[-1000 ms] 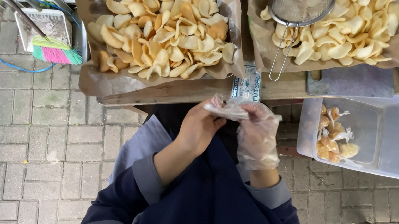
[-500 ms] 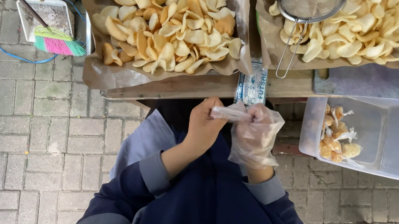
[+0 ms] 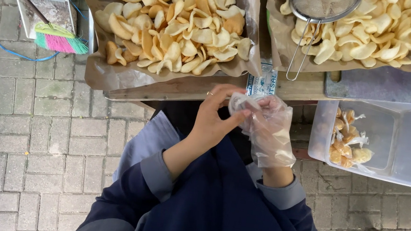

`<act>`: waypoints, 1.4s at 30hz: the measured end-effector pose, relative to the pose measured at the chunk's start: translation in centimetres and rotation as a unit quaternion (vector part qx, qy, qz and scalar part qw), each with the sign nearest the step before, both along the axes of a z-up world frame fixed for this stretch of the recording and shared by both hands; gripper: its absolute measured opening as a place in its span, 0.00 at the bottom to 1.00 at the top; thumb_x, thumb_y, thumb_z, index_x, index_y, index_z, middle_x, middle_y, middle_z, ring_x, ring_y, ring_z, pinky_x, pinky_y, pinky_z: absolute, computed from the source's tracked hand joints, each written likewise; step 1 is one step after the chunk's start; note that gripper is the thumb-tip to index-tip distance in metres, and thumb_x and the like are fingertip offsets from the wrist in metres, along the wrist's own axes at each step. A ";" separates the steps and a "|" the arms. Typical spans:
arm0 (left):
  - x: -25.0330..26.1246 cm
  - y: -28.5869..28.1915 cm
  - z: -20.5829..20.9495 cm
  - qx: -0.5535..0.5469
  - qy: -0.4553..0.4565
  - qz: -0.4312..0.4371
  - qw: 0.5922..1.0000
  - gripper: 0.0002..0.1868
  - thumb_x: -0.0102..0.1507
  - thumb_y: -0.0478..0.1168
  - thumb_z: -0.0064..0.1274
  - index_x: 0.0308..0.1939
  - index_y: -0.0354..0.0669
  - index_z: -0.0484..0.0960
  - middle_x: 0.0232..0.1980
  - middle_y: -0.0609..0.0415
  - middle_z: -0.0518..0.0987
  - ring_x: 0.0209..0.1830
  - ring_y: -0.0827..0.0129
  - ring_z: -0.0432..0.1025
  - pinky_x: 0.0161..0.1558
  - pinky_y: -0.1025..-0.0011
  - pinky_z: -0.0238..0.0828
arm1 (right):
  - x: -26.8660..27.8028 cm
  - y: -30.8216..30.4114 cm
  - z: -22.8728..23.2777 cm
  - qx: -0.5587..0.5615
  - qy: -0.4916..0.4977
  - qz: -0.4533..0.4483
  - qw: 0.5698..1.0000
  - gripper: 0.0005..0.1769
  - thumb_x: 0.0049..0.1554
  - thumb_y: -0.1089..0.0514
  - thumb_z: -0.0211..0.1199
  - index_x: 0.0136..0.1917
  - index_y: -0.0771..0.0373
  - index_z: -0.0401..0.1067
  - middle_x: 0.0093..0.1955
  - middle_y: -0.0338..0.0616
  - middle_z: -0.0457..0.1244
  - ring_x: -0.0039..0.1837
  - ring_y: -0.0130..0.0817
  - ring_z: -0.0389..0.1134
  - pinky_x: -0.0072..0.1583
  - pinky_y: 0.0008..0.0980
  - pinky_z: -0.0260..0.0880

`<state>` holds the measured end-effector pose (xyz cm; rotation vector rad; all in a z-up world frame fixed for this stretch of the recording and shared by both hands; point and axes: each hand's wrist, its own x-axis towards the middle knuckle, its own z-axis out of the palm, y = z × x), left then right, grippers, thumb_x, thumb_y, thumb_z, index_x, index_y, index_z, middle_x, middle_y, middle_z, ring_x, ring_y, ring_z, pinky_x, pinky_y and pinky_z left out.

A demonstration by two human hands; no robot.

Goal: The person repeatedly picks up light-colored fried snacks from a tray and places them into small clear plastic bags. They tie each bag and set it into a nearby container. The process is repeated throughout the clip.

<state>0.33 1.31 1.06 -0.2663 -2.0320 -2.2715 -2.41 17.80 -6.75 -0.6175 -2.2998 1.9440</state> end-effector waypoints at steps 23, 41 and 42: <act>-0.7 -1.7 -4.4 0.170 -0.090 -0.057 0.980 0.17 0.61 0.29 0.62 0.53 0.39 0.83 0.43 0.51 0.82 0.43 0.72 0.76 0.44 0.72 0.80 | 2.7 -3.3 7.4 -0.012 0.239 0.181 0.954 0.16 0.54 0.62 0.72 0.56 0.67 0.78 0.48 0.50 0.69 0.48 0.31 0.70 0.44 0.28 0.71; 0.1 -1.1 -6.5 0.414 -0.198 -0.013 0.889 0.19 0.65 0.33 0.57 0.60 0.33 0.79 0.53 0.43 0.82 0.50 0.63 0.79 0.50 0.68 0.81 | 1.0 -4.9 10.6 0.189 0.372 0.257 0.872 0.16 0.53 0.55 0.74 0.51 0.64 0.78 0.52 0.48 0.69 0.53 0.41 0.73 0.51 0.34 0.77; -0.1 -1.6 -4.5 0.415 -0.198 -0.013 0.888 0.19 0.65 0.33 0.57 0.60 0.33 0.79 0.53 0.43 0.82 0.50 0.63 0.79 0.50 0.68 0.81 | 1.4 -4.8 10.9 0.190 0.371 0.258 0.872 0.16 0.53 0.55 0.74 0.51 0.64 0.78 0.52 0.48 0.69 0.53 0.41 0.73 0.51 0.34 0.77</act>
